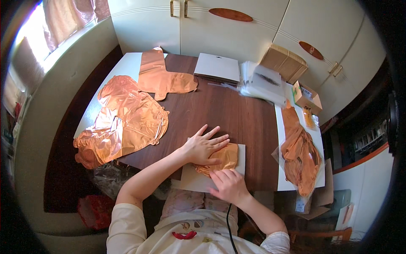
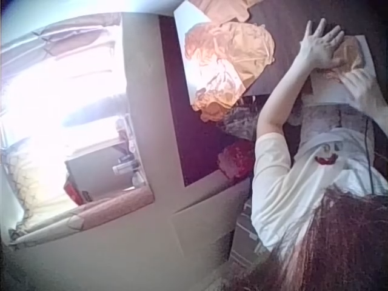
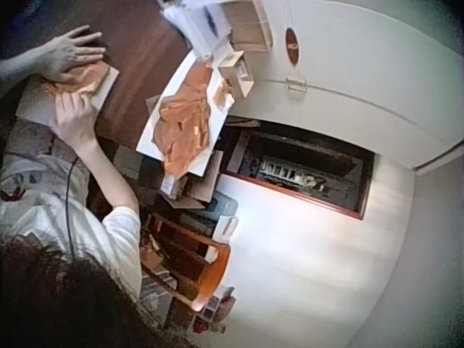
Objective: Folding and placing foil balloons into plastic sleeves with cardboard inserts.
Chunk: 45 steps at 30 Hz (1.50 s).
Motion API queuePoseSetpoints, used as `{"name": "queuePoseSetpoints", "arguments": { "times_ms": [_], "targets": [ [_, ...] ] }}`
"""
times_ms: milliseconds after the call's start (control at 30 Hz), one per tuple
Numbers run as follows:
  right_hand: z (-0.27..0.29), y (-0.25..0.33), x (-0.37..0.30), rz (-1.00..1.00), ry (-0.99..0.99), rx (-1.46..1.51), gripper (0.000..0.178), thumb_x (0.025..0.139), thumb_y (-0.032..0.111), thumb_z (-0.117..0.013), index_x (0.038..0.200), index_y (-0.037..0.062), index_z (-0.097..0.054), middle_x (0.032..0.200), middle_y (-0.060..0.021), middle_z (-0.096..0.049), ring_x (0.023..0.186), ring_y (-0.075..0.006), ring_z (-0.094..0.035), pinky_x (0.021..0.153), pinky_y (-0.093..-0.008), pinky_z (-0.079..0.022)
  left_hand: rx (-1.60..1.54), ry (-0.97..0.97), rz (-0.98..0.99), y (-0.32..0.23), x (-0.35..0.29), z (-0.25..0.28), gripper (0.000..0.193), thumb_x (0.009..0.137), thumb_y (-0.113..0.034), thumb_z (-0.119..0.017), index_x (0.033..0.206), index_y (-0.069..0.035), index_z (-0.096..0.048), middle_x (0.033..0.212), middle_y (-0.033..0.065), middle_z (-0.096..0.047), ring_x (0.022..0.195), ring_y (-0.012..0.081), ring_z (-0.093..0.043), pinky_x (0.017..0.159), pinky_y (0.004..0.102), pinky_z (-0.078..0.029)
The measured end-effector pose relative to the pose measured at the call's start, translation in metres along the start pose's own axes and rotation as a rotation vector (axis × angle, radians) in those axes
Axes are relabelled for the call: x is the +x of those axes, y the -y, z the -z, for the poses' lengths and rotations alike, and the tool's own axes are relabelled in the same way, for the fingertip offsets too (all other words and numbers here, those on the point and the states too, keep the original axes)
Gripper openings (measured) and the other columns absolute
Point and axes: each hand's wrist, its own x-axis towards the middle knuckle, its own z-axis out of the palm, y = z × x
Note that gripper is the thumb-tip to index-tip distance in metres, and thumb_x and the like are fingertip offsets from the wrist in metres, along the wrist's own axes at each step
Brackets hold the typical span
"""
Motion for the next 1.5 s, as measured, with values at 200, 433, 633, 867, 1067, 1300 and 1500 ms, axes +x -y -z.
{"name": "queuePoseSetpoints", "arguments": {
  "times_ms": [200, 433, 633, 867, 1067, 1300, 1500],
  "targets": [
    [0.000, 0.004, -0.013, -0.033, 0.010, 0.010, 0.054, 0.071, 0.047, -0.066, 0.104, 0.0050, -0.063, 0.090, -0.0044, -0.058, 0.088, -0.0190, -0.054, 0.078, -0.0314, -0.047, 0.013, -0.053, 0.002, -0.001, 0.000, -0.002, 0.091, 0.072, -0.070, -0.047, 0.142, -0.016, -0.028, 0.147, 0.0022, -0.029, 0.138, 0.0305, -0.016, 0.109, 0.0551, -0.011],
    [-0.007, -0.005, -0.016, 0.004, -0.018, -0.055, 0.054, 0.072, 0.050, -0.064, 0.103, 0.0060, -0.062, 0.092, -0.0026, -0.057, 0.089, -0.0176, -0.053, 0.079, -0.0325, -0.046, 0.036, -0.051, -0.033, 0.003, 0.000, 0.004, 0.098, 0.066, -0.075, -0.051, 0.142, -0.016, -0.030, 0.147, 0.0064, -0.028, 0.137, 0.0326, -0.018, 0.108, 0.0561, -0.014],
    [-0.005, -0.022, -0.014, -0.097, -0.070, 0.153, 0.040, 0.081, 0.043, -0.060, 0.100, 0.0083, -0.062, 0.093, -0.0045, -0.059, 0.090, -0.0199, -0.055, 0.078, -0.0347, -0.045, 0.073, -0.028, -0.042, 0.004, 0.000, 0.006, 0.109, 0.059, -0.079, -0.053, 0.141, -0.011, -0.030, 0.146, 0.0090, -0.028, 0.137, 0.0325, -0.019, 0.108, 0.0564, -0.014],
    [-0.037, -0.063, 0.028, -0.391, 0.087, 0.071, 0.052, 0.088, 0.030, -0.054, 0.125, -0.0055, -0.045, 0.129, -0.0218, -0.046, 0.123, -0.0333, -0.043, 0.104, -0.0444, -0.031, 0.047, 0.007, -0.025, 0.003, 0.002, 0.005, 0.122, 0.054, -0.085, -0.050, 0.140, -0.002, -0.027, 0.147, 0.0128, -0.025, 0.138, 0.0337, -0.015, 0.109, 0.0553, -0.010],
    [-0.034, -0.065, 0.019, -0.384, 0.345, -0.054, 0.077, 0.089, 0.051, -0.040, 0.139, -0.0052, -0.022, 0.148, -0.0199, -0.018, 0.138, -0.0310, -0.014, 0.112, -0.0462, -0.011, 0.073, -0.005, -0.026, 0.005, 0.002, 0.005, 0.121, 0.056, -0.085, -0.048, 0.140, 0.000, -0.027, 0.146, 0.0132, -0.026, 0.138, 0.0334, -0.016, 0.109, 0.0543, -0.009],
    [-0.022, -0.064, 0.024, -0.387, 0.430, -0.007, 0.096, 0.081, 0.066, -0.043, 0.141, -0.0035, -0.015, 0.149, -0.0190, -0.013, 0.140, -0.0287, -0.009, 0.112, -0.0461, -0.007, 0.067, -0.010, 0.028, 0.007, -0.017, 0.005, 0.114, 0.062, -0.083, -0.046, 0.140, -0.001, -0.027, 0.147, 0.0129, -0.025, 0.137, 0.0326, -0.017, 0.109, 0.0546, -0.009],
    [-0.014, -0.064, 0.028, -0.428, 0.556, 0.021, 0.119, 0.066, 0.079, -0.048, 0.143, -0.0023, -0.008, 0.151, -0.0176, -0.006, 0.140, -0.0273, -0.002, 0.113, -0.0460, -0.004, 0.076, 0.047, 0.055, 0.008, -0.033, 0.011, 0.107, 0.068, -0.080, -0.042, 0.141, -0.003, -0.027, 0.148, 0.0094, -0.025, 0.138, 0.0291, -0.017, 0.109, 0.0544, -0.009]
  ]
}}
